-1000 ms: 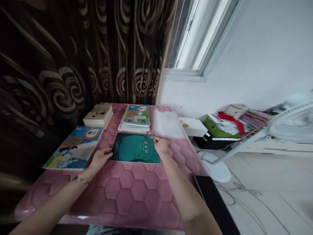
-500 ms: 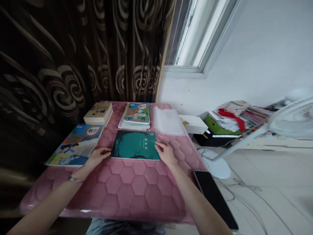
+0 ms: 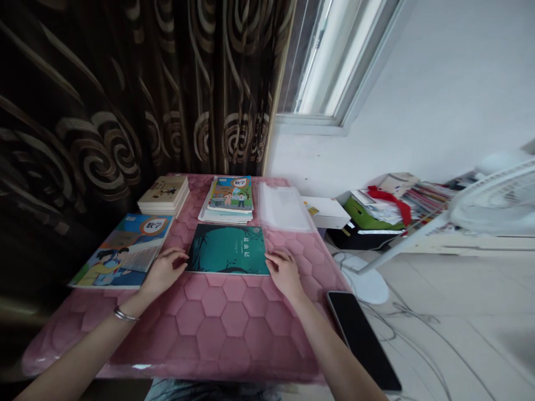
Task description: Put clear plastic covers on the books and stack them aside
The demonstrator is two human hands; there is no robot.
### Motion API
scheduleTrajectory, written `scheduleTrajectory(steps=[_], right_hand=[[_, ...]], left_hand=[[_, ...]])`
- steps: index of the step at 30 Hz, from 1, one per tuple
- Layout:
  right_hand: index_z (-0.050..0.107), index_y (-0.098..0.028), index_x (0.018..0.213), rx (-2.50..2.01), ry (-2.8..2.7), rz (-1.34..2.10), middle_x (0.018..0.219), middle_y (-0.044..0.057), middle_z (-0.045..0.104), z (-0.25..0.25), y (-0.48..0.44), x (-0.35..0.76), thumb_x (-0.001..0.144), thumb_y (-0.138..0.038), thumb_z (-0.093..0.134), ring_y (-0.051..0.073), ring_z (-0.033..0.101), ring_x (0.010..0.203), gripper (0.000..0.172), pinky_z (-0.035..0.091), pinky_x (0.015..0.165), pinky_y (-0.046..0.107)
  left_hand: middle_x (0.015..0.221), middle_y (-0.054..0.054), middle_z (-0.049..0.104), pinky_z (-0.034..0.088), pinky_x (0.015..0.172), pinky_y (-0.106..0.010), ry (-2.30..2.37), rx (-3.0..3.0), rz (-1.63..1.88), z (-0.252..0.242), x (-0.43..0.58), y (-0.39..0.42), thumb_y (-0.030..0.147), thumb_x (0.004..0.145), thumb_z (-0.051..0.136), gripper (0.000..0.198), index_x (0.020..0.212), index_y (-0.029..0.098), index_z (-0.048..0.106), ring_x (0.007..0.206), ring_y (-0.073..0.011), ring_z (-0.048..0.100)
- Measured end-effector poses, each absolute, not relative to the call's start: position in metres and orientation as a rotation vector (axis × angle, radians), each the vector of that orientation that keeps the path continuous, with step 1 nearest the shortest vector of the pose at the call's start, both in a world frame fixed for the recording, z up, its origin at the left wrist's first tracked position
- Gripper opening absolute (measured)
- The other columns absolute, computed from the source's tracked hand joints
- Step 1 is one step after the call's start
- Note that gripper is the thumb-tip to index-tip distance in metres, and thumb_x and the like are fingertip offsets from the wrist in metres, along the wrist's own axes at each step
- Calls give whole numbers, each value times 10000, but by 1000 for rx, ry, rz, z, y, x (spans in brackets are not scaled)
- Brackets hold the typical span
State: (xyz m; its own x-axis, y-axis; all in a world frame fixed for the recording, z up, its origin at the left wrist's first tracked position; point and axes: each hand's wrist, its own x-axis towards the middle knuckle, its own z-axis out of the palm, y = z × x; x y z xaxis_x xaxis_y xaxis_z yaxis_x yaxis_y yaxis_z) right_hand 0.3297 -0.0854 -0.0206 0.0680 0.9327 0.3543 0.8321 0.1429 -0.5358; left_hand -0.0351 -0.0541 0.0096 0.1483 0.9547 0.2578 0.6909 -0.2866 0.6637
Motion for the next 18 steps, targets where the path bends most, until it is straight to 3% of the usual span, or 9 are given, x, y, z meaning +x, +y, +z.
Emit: scheduleTrajectory(steps=[3,6,12,18], right_hand=[[748,-286,960,-1780,-1789,62,1172,51,667,-10,-96,293,865,-297,593,266,570,1060,183,446,870,424],[740,-302,947,-1550,-2021,73,1182,34,671,-8,-104,247,828,-289,678,255,554,1088,135,404,881,404],[719,-265,793,-1410,-2120,42,1049,2,733,-22,-95,218,871,-218,654,192,606,983,112,408,801,352],[721,-268,742,-1330,-2071,47,1042,-6,747,-24,-97,265,880,-203,636,203,623,998,175,458,846,369]], left_hand=[[1028,-33,688,467,905,-365,1348,2473,901,12,-7,-66,160,798,622,169,910,245,714,979,-197,624],[987,-35,678,467,840,-359,1243,2686,712,8,25,-72,168,792,668,200,972,247,707,972,-211,595],[923,-32,683,412,796,-364,1216,2863,636,-2,35,-67,174,844,636,88,846,230,703,917,-205,574],[1004,14,736,369,833,-361,1159,2811,778,-5,-11,-57,237,882,625,141,769,249,710,943,-176,606]])
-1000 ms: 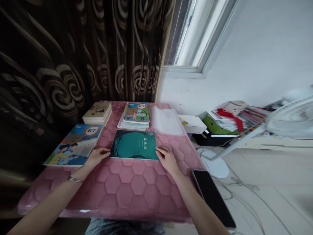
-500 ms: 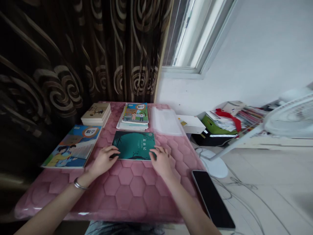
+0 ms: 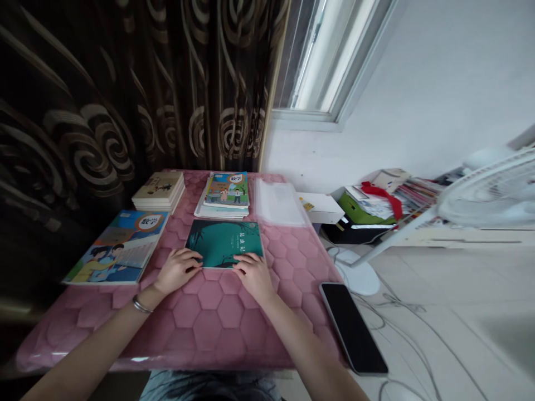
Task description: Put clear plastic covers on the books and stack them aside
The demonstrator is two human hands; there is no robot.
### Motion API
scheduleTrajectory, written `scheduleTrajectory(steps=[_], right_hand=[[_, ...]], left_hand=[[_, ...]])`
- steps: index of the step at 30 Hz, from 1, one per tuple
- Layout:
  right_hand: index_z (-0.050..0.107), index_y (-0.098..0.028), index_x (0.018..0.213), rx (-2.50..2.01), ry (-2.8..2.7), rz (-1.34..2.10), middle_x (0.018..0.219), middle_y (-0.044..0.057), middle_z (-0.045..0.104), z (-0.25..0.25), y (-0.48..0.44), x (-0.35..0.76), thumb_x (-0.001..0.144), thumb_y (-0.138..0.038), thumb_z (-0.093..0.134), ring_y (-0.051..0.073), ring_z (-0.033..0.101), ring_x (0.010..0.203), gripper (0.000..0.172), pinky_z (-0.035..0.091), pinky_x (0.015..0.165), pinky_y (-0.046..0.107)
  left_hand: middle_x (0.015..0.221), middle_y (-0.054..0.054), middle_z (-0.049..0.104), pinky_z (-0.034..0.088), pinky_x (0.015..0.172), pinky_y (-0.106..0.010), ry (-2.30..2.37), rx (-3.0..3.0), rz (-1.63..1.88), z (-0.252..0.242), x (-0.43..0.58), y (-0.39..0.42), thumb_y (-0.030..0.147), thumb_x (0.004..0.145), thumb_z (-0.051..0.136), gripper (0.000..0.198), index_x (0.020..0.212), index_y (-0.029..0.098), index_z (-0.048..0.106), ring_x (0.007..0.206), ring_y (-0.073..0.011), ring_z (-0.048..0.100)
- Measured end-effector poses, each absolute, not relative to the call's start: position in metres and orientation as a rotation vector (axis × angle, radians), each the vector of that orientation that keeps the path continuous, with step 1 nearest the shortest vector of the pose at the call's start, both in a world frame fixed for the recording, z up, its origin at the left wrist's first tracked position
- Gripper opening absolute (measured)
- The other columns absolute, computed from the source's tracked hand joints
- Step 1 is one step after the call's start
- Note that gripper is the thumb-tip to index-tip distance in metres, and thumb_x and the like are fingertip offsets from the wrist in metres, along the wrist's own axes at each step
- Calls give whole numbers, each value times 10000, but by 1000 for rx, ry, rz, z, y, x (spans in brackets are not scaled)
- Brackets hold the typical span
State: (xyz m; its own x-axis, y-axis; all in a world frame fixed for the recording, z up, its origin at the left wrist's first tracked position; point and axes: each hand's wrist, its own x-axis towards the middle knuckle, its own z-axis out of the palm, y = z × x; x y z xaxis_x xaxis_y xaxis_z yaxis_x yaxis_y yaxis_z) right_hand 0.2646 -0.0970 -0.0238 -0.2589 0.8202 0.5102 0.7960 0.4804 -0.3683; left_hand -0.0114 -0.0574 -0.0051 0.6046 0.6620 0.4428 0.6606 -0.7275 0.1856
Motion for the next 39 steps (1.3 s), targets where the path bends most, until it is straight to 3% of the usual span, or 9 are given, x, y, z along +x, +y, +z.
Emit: scheduleTrajectory(steps=[9,17,21,25,34,39], right_hand=[[746,-291,730,-1406,-2005,-80,1018,-12,756,-36,-105,331,861,-289,658,232,649,1004,157,520,852,410],[762,-315,812,-1403,-2001,21,1043,-11,749,-40,-105,338,891,-307,593,241,646,1048,187,512,916,462],[766,-321,844,-1392,-1956,94,1059,-4,745,-45,-104,342,887,-343,593,249,636,1075,180,503,951,483],[772,-313,863,-1367,-1906,180,1078,15,739,-46,-104,348,867,-384,613,255,625,1107,174,501,976,488],[780,-291,901,-1442,-1832,295,1216,50,680,-48,-103,356,836,-392,626,265,592,1170,196,492,995,463],[768,-296,907,-1519,-1897,133,1304,54,618,-34,-111,349,814,-318,635,287,537,1221,164,460,990,489]], left_hand=[[1019,22,753,353,829,-364,1255,2721,791,-7,-58,-52,291,867,649,184,703,274,730,922,-184,627],[1019,11,750,350,854,-371,1282,2614,791,-10,-59,-48,342,865,641,206,692,287,739,916,-182,614],[1054,6,744,358,887,-387,1311,2550,782,-12,-62,-49,300,846,655,96,811,293,744,947,-191,618],[1078,0,743,387,906,-384,1307,2497,816,-17,-66,-50,262,835,656,139,943,306,733,971,-192,630],[1096,-3,741,406,898,-379,1313,2474,823,-19,-67,-49,232,819,655,170,958,295,732,953,-191,636],[1138,-17,721,389,908,-410,1377,2593,748,-6,-59,-61,202,825,609,214,990,284,718,1019,-222,608]])
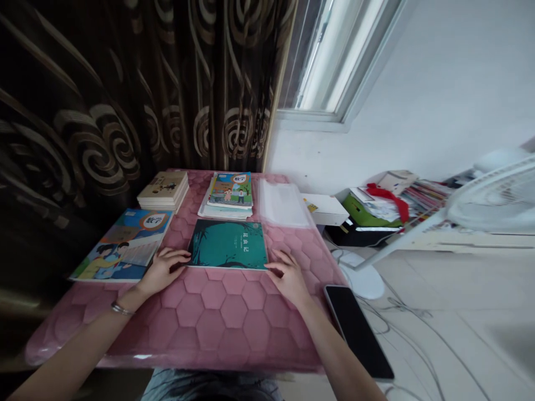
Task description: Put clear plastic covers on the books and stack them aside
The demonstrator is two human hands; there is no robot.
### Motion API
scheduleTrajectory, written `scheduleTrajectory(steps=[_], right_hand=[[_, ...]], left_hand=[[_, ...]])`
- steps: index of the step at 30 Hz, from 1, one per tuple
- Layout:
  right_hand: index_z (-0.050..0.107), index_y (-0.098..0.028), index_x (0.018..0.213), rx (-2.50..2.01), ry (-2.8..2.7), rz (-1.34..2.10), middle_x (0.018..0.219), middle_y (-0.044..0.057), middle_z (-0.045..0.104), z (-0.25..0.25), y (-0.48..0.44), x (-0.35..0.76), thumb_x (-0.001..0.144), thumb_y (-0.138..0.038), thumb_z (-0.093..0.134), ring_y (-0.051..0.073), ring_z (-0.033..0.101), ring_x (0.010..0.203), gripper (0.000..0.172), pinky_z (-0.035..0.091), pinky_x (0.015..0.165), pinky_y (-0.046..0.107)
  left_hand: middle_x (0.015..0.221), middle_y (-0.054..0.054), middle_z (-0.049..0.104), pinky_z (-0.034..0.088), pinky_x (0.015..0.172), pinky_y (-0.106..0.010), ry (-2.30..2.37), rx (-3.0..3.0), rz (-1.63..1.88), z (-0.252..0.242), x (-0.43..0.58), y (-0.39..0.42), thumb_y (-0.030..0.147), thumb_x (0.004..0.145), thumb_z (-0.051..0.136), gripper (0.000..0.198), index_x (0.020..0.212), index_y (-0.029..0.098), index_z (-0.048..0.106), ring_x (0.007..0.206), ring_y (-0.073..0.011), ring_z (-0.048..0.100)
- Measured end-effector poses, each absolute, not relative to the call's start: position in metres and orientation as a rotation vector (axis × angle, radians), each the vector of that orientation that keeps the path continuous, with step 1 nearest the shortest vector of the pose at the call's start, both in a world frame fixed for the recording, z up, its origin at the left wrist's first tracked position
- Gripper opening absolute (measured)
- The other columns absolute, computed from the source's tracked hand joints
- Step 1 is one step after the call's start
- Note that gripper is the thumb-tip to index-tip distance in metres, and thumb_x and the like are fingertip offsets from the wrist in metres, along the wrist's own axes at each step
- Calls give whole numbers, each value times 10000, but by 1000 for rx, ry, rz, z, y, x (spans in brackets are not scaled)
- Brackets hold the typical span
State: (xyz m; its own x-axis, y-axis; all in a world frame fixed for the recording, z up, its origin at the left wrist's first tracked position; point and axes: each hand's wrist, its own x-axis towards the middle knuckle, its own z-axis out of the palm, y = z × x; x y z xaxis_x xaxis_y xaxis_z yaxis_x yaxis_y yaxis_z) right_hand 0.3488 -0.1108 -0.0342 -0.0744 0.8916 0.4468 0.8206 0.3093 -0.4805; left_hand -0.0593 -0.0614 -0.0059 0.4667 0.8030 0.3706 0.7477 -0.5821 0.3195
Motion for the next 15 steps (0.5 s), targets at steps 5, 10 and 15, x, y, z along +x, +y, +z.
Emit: scheduleTrajectory(steps=[5,10,15], right_hand=[[740,-290,937,-1507,-2118,-60,1375,55,568,-12,-114,292,809,-274,675,336,430,1313,145,344,1010,575],[714,-262,888,-1364,-2187,-12,1310,45,627,-10,-97,227,855,-208,641,261,484,1281,98,324,1007,495],[725,-281,831,-1345,-2153,5,1240,17,675,-19,-89,228,870,-242,653,238,536,1236,90,335,984,468]], left_hand=[[1178,-32,701,306,1016,-493,1195,2796,619,7,-15,-72,219,841,617,192,1013,261,689,1172,-262,553],[1097,-52,705,319,1038,-451,1129,2853,633,-1,35,-68,150,845,608,162,975,219,676,1060,-217,615],[1067,-17,719,311,1030,-446,1082,2829,715,-7,32,-63,158,871,592,128,850,242,687,1022,-193,625]])
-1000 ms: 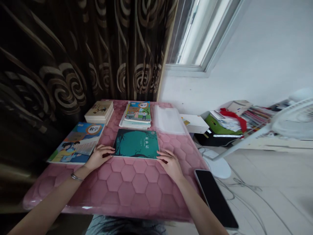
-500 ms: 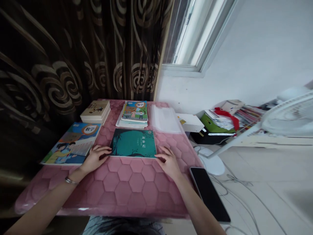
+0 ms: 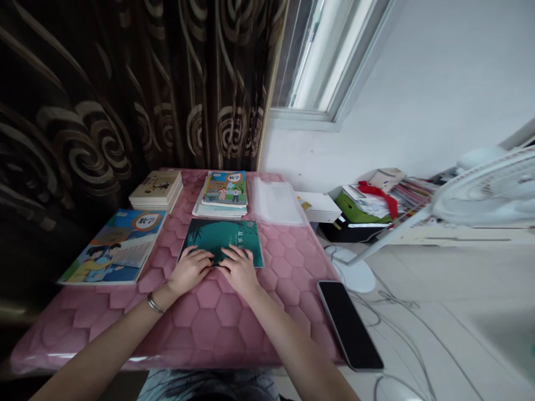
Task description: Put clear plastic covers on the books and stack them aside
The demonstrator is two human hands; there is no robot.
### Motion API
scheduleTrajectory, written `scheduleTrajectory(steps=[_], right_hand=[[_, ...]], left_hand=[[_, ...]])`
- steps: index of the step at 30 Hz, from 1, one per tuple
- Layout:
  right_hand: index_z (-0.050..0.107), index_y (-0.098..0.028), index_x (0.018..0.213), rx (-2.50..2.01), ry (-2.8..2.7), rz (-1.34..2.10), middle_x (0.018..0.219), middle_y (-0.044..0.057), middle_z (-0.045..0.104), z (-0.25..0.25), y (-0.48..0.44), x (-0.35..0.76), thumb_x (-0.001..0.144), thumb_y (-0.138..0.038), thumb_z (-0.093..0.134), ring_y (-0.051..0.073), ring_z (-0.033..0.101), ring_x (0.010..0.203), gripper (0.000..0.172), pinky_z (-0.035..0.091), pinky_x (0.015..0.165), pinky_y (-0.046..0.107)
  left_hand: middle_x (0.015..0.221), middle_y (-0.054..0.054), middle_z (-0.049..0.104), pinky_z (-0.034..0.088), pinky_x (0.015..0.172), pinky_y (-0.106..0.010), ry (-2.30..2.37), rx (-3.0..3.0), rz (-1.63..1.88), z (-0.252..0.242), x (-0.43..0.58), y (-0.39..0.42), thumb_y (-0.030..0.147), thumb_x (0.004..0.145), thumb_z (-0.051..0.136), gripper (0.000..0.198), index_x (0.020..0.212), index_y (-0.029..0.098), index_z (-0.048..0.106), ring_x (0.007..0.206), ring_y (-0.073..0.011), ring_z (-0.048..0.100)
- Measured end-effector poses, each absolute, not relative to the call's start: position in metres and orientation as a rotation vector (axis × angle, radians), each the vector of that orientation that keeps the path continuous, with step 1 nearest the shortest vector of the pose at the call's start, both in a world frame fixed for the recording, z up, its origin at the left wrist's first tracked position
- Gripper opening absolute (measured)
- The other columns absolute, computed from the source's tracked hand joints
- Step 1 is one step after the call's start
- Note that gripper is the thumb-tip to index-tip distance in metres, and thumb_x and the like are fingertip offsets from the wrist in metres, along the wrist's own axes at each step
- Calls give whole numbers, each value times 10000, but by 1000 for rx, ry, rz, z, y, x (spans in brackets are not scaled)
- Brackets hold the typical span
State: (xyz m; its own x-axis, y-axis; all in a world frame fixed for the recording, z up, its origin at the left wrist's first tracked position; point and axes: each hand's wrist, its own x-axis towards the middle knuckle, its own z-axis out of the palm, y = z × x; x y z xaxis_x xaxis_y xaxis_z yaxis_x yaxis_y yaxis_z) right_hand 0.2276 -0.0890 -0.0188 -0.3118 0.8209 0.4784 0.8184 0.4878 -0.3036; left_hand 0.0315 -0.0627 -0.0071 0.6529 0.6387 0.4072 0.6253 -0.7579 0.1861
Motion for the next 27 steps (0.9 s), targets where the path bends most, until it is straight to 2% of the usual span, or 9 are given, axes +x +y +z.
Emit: scheduleTrajectory(steps=[7,13,21,27], right_hand=[[767,-328,801,-1458,-2035,-71,1211,20,687,-29,-102,303,882,-328,632,281,575,1192,158,386,957,512],[778,-356,858,-1562,-1925,-9,1190,19,695,-41,-109,347,870,-408,620,286,601,1154,167,426,968,529],[780,-324,836,-1502,-1834,183,1204,28,687,-45,-107,344,845,-380,629,258,618,1135,162,489,961,465],[773,-284,911,-1423,-1865,450,1184,59,691,-35,-104,353,826,-318,594,246,646,1081,201,514,934,426]], left_hand=[[1098,6,731,317,963,-431,1257,2701,763,-11,-28,-57,247,881,619,166,744,270,710,1040,-200,621],[1114,-11,733,373,942,-420,1314,2547,744,-12,-60,-56,210,892,572,183,784,266,709,1017,-192,654],[1088,-11,739,445,932,-410,1264,2442,820,-14,-59,-54,217,856,615,119,792,262,704,1017,-194,662],[1124,-47,717,517,920,-368,1221,2185,839,-11,-61,-49,127,787,541,203,836,230,709,1050,-196,662]])
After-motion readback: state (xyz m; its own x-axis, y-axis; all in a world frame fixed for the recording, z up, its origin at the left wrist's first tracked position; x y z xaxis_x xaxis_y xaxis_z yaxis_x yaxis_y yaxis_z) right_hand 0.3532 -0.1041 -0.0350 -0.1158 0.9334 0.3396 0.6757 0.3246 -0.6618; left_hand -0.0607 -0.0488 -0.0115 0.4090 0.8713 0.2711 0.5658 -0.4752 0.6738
